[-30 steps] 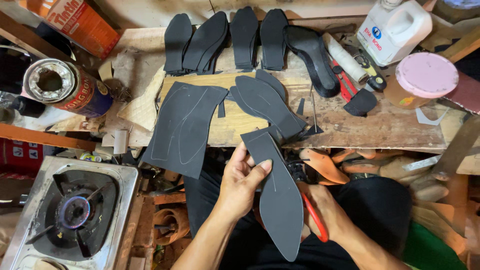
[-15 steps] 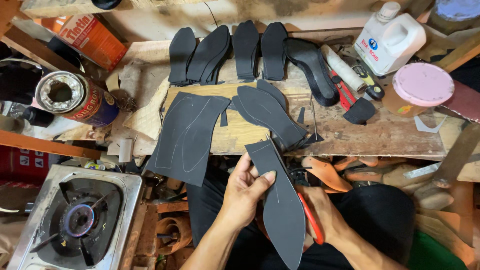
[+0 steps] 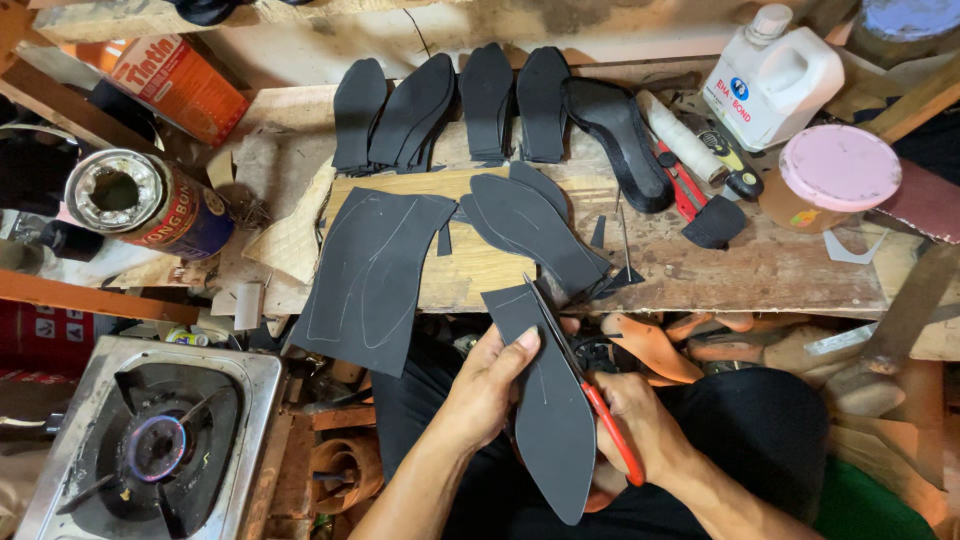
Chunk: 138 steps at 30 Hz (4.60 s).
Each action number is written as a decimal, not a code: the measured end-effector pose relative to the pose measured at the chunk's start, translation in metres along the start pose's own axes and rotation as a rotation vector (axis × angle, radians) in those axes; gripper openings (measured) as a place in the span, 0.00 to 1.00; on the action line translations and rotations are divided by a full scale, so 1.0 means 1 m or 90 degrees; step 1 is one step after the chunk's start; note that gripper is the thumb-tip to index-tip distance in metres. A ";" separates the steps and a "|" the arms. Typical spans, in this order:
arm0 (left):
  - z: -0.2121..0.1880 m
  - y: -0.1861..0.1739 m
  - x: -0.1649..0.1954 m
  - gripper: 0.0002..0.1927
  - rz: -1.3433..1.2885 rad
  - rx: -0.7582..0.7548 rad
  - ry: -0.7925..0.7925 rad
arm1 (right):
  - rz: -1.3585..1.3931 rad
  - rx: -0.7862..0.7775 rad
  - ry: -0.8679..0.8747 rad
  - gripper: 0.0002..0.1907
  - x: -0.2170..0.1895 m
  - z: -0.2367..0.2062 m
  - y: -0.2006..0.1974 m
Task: The person uses red-handled scissors to cut black rubber sheets along white shoe-shaped outlines. They rotate the sheets to follow the curves and trim multiple insoles, placing finished pieces on the workbench.
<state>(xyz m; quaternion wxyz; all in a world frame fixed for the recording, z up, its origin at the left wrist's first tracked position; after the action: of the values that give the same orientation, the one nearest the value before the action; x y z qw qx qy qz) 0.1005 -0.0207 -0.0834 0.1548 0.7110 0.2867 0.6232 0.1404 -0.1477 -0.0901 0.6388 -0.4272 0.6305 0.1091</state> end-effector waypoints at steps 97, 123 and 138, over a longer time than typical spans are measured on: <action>-0.012 -0.002 0.040 0.11 0.533 -0.116 -0.087 | -0.114 -0.185 0.079 0.10 0.008 -0.030 -0.006; -0.013 -0.009 0.035 0.13 0.526 -0.143 -0.084 | -0.115 -0.189 0.136 0.11 0.014 -0.029 -0.008; -0.029 -0.009 -0.005 0.29 0.094 -0.041 0.185 | 0.013 -0.057 0.078 0.11 0.021 -0.023 0.000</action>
<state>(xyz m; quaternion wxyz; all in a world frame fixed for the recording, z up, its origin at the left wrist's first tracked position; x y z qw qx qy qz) 0.0698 -0.0204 -0.0875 0.0882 0.6270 0.2329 0.7382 0.1278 -0.1722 -0.1054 0.5781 -0.4545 0.6674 0.1176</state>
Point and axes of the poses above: each hand's wrist, its own z-axis towards the middle knuckle, its own y-axis out of the palm, x = y × z, the point moved 10 cm from there along z, towards the middle knuckle, and after that the axes turned 6 degrees about y, right-handed, at the moved point
